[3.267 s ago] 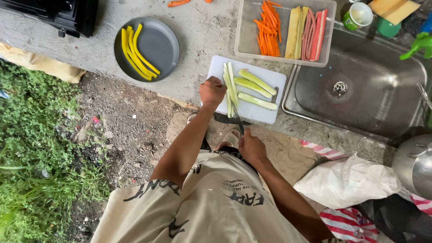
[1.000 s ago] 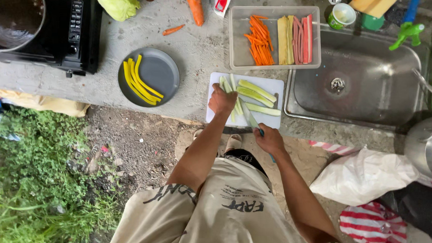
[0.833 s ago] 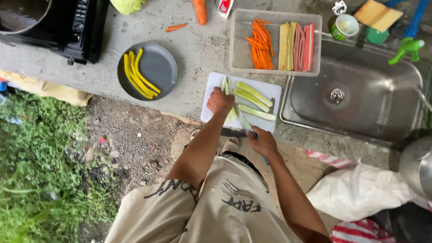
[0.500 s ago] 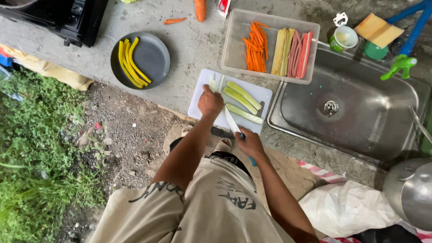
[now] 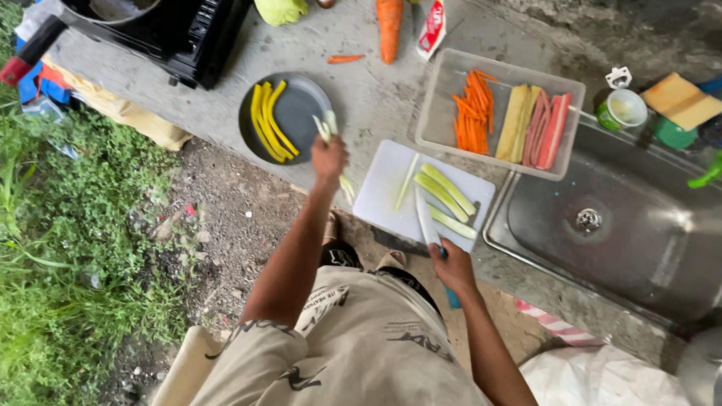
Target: The person slices a cucumber into long, thin strips on a white cutting board using a knife. The sliced cucumber pieces are then transferred to a grey plate containing yellow vegetable strips.
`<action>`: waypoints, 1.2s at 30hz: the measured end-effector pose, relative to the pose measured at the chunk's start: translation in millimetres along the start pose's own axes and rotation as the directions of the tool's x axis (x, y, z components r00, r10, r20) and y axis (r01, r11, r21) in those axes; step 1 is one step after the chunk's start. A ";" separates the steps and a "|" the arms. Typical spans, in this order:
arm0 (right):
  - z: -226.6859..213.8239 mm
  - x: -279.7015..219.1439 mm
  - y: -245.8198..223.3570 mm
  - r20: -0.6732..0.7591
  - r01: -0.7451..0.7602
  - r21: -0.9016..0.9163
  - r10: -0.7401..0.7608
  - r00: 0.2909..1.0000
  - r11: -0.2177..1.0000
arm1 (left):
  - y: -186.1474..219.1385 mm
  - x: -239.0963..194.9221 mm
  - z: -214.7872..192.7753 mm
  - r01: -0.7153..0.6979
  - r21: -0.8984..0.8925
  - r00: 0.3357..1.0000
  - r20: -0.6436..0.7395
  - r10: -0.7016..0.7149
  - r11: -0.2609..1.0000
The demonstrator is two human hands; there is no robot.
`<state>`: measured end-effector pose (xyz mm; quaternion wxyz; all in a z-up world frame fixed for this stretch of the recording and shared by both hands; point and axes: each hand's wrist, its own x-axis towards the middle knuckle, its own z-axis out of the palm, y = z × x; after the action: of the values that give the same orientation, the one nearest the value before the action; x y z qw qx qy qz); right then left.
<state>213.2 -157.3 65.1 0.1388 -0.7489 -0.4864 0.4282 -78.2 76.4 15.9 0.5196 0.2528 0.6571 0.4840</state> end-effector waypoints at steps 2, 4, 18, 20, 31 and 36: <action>3.7 -2.4 -13.9 -0.010 0.004 -0.017 -0.004 1.000 1.000 | 25.9 48.5 -26.4 -0.111 -0.047 0.989 -0.108 0.105 0.993; 8.8 -1.6 -32.4 -0.004 -0.016 -0.011 0.015 1.000 1.000 | 40.3 95.1 -47.8 -0.191 -0.052 0.979 -0.086 0.186 0.980; 49.2 -17.8 -110.7 -0.127 -0.166 0.210 0.195 0.972 0.964 | 48.7 143.7 -98.0 -0.308 0.783 0.942 0.171 0.289 0.541; 51.1 -20.4 -108.0 -0.144 -0.187 0.239 0.225 0.964 0.953 | 52.9 145.9 -102.1 -0.342 0.816 0.934 0.240 0.265 0.467; 36.2 -50.9 -59.6 -0.256 -0.236 0.335 0.329 0.909 0.912 | 37.4 138.4 -107.4 -0.388 0.723 0.897 0.154 0.413 0.572; 29.2 -58.1 -43.7 -0.267 -0.224 0.365 0.332 0.905 0.904 | 65.9 83.4 -83.1 -0.651 0.667 0.606 0.170 0.777 0.362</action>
<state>154.6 -191.3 104.4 0.2748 -0.8377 -0.2663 0.3898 -194.3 141.6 37.8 0.0675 0.6382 0.6490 0.4086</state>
